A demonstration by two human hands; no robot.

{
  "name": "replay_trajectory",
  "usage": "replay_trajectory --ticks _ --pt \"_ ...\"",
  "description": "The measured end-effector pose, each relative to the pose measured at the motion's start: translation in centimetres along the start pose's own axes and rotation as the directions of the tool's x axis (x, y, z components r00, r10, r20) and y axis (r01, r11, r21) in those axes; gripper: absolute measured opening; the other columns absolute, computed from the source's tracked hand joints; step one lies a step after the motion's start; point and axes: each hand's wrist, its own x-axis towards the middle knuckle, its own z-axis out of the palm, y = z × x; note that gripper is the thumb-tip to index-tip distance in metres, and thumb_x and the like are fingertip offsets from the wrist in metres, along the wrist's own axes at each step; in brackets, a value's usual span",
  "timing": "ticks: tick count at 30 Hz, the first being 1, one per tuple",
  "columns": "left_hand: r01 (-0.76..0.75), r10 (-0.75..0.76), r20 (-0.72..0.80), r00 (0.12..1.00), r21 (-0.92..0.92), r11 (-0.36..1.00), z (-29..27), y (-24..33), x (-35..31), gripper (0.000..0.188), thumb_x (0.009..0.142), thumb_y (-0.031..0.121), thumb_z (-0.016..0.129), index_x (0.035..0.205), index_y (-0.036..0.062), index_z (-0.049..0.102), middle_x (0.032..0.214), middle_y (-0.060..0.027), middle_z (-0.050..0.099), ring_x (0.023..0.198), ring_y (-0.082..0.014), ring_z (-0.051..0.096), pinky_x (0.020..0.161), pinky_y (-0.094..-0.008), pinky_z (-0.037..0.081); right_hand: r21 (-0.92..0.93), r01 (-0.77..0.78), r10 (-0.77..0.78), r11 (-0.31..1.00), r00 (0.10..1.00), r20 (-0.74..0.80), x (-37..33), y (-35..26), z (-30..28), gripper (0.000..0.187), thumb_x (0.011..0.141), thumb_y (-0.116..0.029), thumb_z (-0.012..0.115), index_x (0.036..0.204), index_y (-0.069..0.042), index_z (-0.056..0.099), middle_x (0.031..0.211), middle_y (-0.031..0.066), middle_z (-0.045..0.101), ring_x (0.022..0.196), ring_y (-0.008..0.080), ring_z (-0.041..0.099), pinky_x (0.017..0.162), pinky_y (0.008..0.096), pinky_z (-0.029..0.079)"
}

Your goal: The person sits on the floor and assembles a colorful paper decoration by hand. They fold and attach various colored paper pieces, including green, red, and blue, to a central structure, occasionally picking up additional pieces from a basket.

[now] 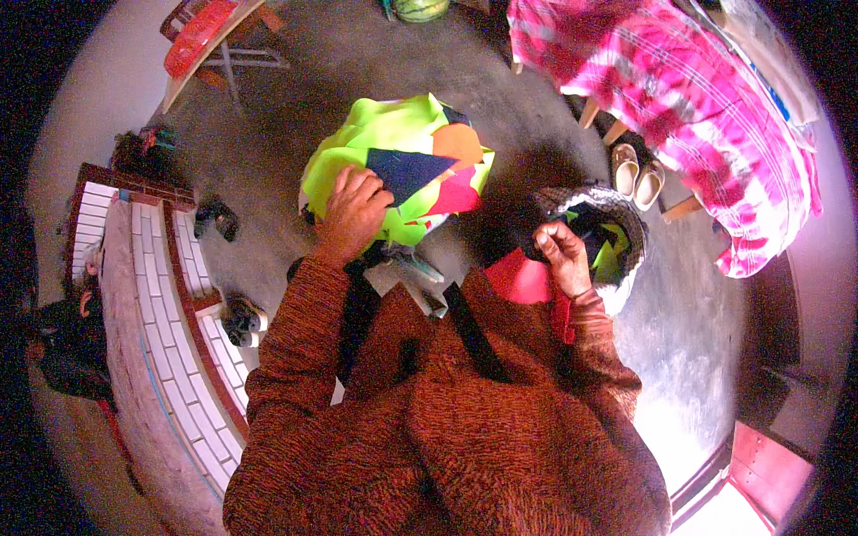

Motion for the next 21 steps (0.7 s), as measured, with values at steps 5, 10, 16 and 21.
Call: replay_trajectory --ticks 5,10,16,21 --pt "0.048 -0.047 0.010 0.999 -0.057 0.997 -0.6 1.3 -0.5 0.024 0.067 0.023 0.070 0.082 0.0076 0.059 0.098 -0.0113 0.057 0.104 -0.0286 0.052 0.100 -0.0534 0.029 0.113 -0.099 0.100 0.989 0.995 -0.005 -0.1 -0.1 -0.6 0.017 0.092 -0.022 0.054 0.094 -0.007 0.058 0.087 -0.0004 0.058 0.076 0.0077 0.051 0.069 0.0222 0.040" --pt "0.123 -0.124 -0.027 0.992 -0.007 0.992 -0.7 2.6 -1.2 0.025 0.069 0.026 0.071 0.083 0.0084 0.062 0.107 -0.0114 0.059 0.107 -0.0294 0.052 0.100 -0.0530 0.029 0.094 -0.201 0.186 0.975 0.971 0.149 -0.3 -1.9 -1.8 0.034 0.089 -0.034 0.058 0.104 -0.004 0.058 0.093 0.0005 0.059 0.082 0.0085 0.052 0.075 0.0235 0.041" --pt "0.194 -0.197 -0.129 0.972 -0.031 0.980 -0.8 4.4 -1.5 0.025 0.072 0.028 0.069 0.083 0.0071 0.061 0.107 -0.0123 0.058 0.107 -0.0294 0.050 0.099 -0.0548 0.028 -0.143 -0.022 0.061 0.990 0.959 0.278 -0.8 -3.5 -1.4 0.038 0.078 -0.032 0.071 0.102 -0.005 0.059 0.098 0.0018 0.055 0.096 0.0137 0.051 0.088 0.0287 0.040" --pt "0.193 -0.261 -0.134 0.956 -0.382 0.904 -0.3 7.6 -0.7 0.022 0.074 0.027 0.068 0.082 0.0077 0.061 0.098 -0.0104 0.059 0.096 -0.0304 0.054 0.089 -0.0483 0.037 -0.319 0.166 -0.069 0.933 0.954 0.293 -0.4 -3.6 -1.0 0.040 0.081 -0.039 0.065 0.101 -0.005 0.059 0.098 0.0020 0.054 0.093 0.0151 0.050 0.089 0.0287 0.038"
